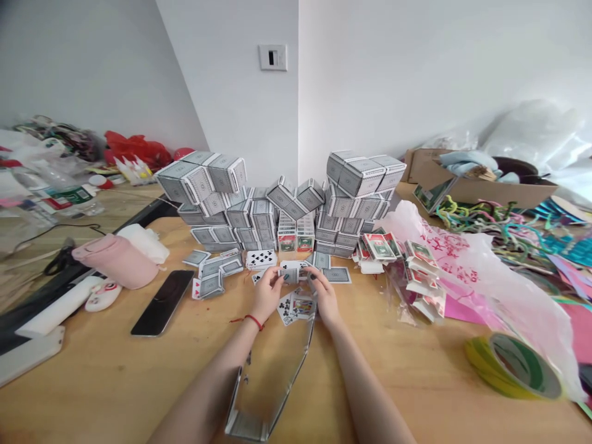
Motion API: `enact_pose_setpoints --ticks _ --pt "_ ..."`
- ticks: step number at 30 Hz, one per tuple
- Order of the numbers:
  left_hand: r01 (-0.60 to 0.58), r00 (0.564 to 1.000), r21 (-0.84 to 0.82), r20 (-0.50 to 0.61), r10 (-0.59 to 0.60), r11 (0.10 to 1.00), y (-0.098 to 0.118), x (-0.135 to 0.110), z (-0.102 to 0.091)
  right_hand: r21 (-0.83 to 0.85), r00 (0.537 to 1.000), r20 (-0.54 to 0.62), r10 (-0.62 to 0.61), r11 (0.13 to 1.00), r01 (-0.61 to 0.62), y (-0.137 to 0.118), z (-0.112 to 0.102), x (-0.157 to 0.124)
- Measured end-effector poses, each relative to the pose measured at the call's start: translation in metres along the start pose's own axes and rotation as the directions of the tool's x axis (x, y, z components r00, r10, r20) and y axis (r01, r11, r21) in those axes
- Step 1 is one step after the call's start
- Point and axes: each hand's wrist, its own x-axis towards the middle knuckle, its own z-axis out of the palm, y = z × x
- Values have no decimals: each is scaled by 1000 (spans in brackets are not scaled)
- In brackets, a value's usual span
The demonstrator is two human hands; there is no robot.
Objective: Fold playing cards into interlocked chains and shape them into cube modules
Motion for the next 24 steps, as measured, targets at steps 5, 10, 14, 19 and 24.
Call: enact_pose_setpoints --ticks 5,10,14,19,24 --pt "-9 1000 14 2 9 1000 -4 0 0 -29 1000 -5 -24 999 23 0 1 -1" --pt "10 1000 -3 -10 -10 1000 -6 1 -1 -33 999 -21 -24 999 23 -1 1 -1" --pt "41 999 -39 -19 -42 998 -5 0 -2 -27 1000 -16 -21 999 21 -1 1 0" --pt "59 998 -30 -15 -60 998 -4 0 -1 -38 1000 -20 -22 999 22 -2 1 0" --pt "33 999 20 -30 -33 999 -7 0 -2 -58 1000 -17 -19 998 18 -3 0 0"
